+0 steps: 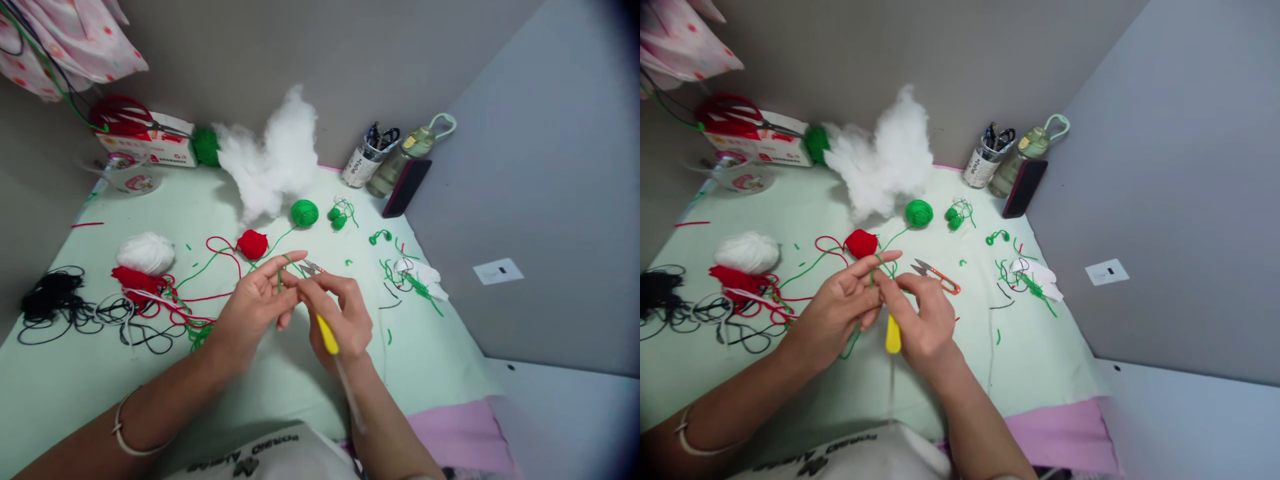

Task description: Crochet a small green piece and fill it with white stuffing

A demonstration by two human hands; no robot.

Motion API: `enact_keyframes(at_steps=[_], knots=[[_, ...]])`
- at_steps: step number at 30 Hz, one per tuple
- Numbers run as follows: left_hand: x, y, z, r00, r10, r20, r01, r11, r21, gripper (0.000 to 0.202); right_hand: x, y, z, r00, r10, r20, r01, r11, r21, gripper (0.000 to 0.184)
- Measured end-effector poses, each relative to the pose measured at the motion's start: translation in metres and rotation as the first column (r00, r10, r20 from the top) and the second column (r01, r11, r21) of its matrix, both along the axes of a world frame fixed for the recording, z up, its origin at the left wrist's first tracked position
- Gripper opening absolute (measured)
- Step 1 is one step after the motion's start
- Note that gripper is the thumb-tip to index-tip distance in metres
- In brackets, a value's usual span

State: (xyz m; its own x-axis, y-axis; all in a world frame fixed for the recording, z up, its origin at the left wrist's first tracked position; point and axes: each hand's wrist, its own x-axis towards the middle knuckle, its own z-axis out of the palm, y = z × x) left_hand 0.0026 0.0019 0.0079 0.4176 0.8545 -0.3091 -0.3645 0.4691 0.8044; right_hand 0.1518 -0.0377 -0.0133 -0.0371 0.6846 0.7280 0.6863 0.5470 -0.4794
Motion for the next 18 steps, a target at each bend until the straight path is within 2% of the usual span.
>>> enact_keyframes(at_steps=[1,3,4,6,8,11,14,16,18], knots=[[0.0,0.001,-0.001,0.998,-0.043,0.053,0.047,0.997,-0.061,0.046,0.0,0.0,0.0,1.0,-0.012,0.006,0.012,1.0,0.01,0.037],[-0.001,0.003,-0.001,0.984,-0.085,0.154,0.108,0.983,-0.151,0.042,0.001,0.002,0.002,0.989,0.014,-0.15,-0.015,1.0,-0.005,0.032],[-0.002,0.005,-0.001,0.979,-0.077,0.187,0.109,0.98,-0.167,0.04,0.002,0.003,0.004,0.958,0.04,-0.282,-0.049,0.998,-0.028,0.029],[-0.004,0.006,0.001,0.978,-0.044,0.202,0.077,0.985,-0.155,0.038,0.003,0.007,0.009,0.848,0.069,-0.526,-0.134,0.987,-0.085,0.024],[-0.004,0.006,0.003,0.984,-0.049,0.172,0.069,0.992,-0.11,0.039,0.003,0.01,0.012,0.782,0.073,-0.619,-0.205,0.968,-0.144,0.021],[-0.001,0.003,0.004,0.995,-0.045,0.091,0.05,0.997,-0.051,0.044,0.001,0.011,0.01,0.834,0.086,-0.545,-0.207,0.964,-0.165,0.018],[0.001,0.001,0.002,0.998,0.008,0.057,-0.006,0.999,-0.045,0.047,-0.001,0.008,0.006,0.945,0.056,-0.322,-0.095,0.99,-0.104,0.026],[0.002,0.002,0.0,0.995,-0.013,0.102,0.023,0.995,-0.096,0.042,0.0,0.006,0.005,0.988,0.029,-0.152,-0.037,0.998,-0.046,0.032],[0.0,0.005,-0.001,0.983,-0.033,0.18,0.064,0.984,-0.163,0.036,0.003,0.006,0.005,0.987,0.018,-0.162,-0.023,0.999,-0.032,0.03]])
